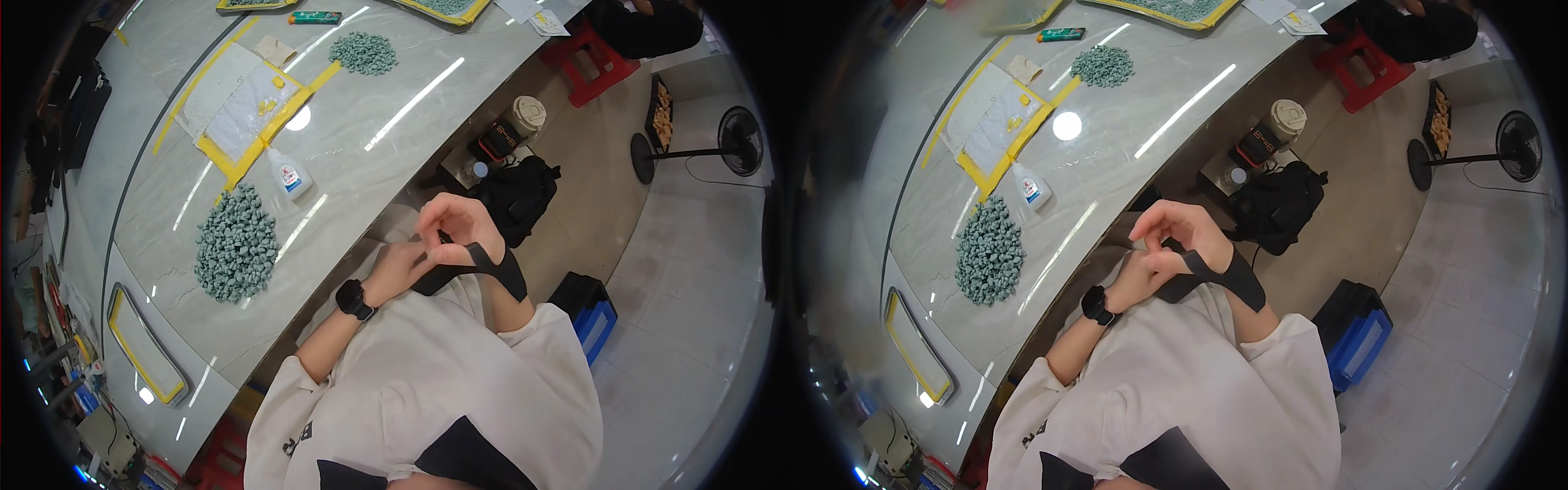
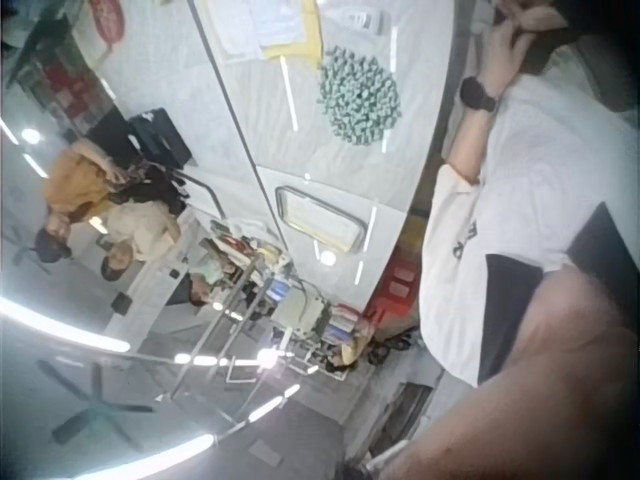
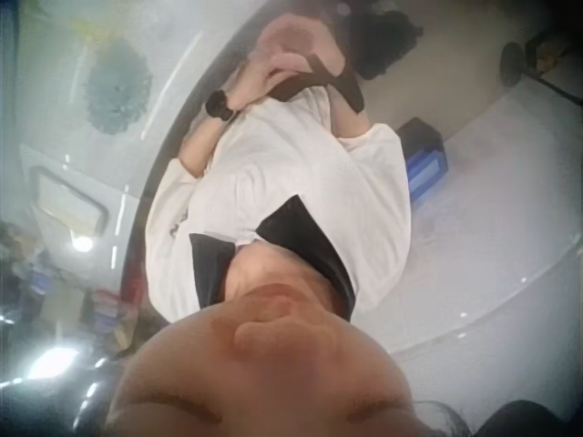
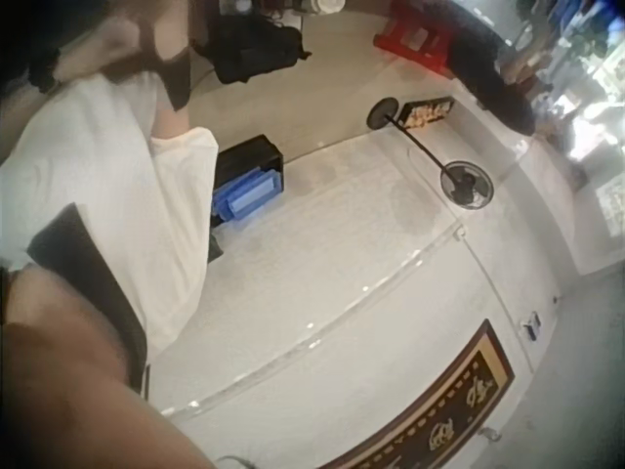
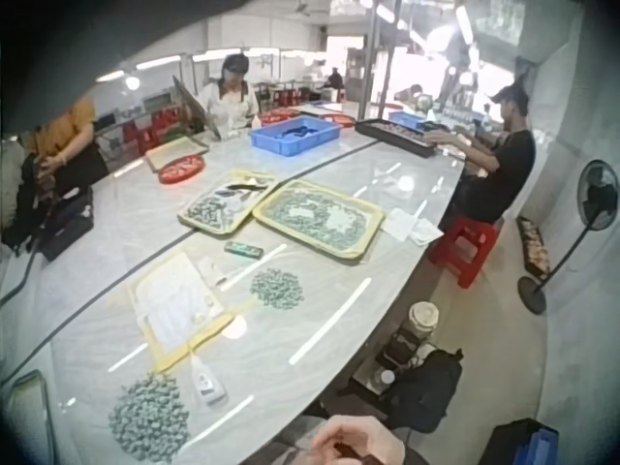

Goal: The person assembles small pieces by hand using glue from a bottle, puts a black wrist brace onto their hand, and resumes gluing the small pieces together.

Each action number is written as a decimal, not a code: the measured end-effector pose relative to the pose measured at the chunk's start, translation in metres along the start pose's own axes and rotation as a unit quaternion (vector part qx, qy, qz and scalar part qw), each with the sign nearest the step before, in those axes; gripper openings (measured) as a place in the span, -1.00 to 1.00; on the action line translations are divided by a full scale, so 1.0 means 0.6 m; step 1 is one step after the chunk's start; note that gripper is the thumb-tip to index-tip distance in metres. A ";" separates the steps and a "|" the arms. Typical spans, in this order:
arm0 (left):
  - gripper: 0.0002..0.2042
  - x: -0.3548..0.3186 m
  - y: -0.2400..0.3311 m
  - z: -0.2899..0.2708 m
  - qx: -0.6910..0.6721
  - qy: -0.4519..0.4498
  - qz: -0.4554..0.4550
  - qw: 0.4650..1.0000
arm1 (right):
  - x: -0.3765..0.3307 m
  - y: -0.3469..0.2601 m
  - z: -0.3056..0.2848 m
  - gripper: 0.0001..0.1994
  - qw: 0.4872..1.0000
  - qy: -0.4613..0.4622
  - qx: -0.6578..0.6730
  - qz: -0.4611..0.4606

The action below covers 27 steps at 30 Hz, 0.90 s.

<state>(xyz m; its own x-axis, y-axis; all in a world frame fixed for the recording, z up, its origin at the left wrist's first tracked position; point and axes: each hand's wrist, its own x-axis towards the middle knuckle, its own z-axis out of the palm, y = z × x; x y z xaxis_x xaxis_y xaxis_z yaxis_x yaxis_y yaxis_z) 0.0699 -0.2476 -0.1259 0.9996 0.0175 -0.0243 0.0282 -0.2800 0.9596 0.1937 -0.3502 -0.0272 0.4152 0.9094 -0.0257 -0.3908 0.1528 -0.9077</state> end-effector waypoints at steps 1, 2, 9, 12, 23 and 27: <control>-0.88 -0.001 -0.010 0.003 -0.001 0.000 0.000 1.000 | 0.003 0.001 0.004 -0.73 1.000 0.000 0.000 0.000; -0.87 0.000 -0.026 0.008 0.016 0.002 0.008 1.000 | 0.007 0.002 0.010 -0.73 0.999 -0.010 -0.043 0.012; -0.78 -0.003 -0.009 -0.004 -0.133 -0.024 -0.057 0.989 | 0.043 0.017 0.074 -0.74 0.998 -0.021 -0.052 0.023; -0.75 0.005 0.006 -0.012 -0.173 -0.026 -0.065 0.982 | 0.056 0.016 0.089 -0.75 1.000 0.001 -0.003 0.027; -0.70 -0.001 -0.019 -0.014 -0.077 -0.032 -0.059 0.995 | 0.045 0.015 0.069 -0.78 0.921 0.126 -0.357 -0.090; -0.76 0.001 0.021 -0.032 -0.080 -0.044 0.038 0.995 | 0.046 0.014 0.033 -0.76 0.849 0.140 -0.494 -0.128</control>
<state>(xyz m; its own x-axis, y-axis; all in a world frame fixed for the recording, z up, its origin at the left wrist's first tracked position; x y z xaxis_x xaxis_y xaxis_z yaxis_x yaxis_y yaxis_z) 0.0708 -0.2325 -0.1081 0.9959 -0.0847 0.0313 -0.0415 -0.1213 0.9918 0.1860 -0.3161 -0.0271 0.6155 0.7468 0.2521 0.5632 -0.1929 -0.8035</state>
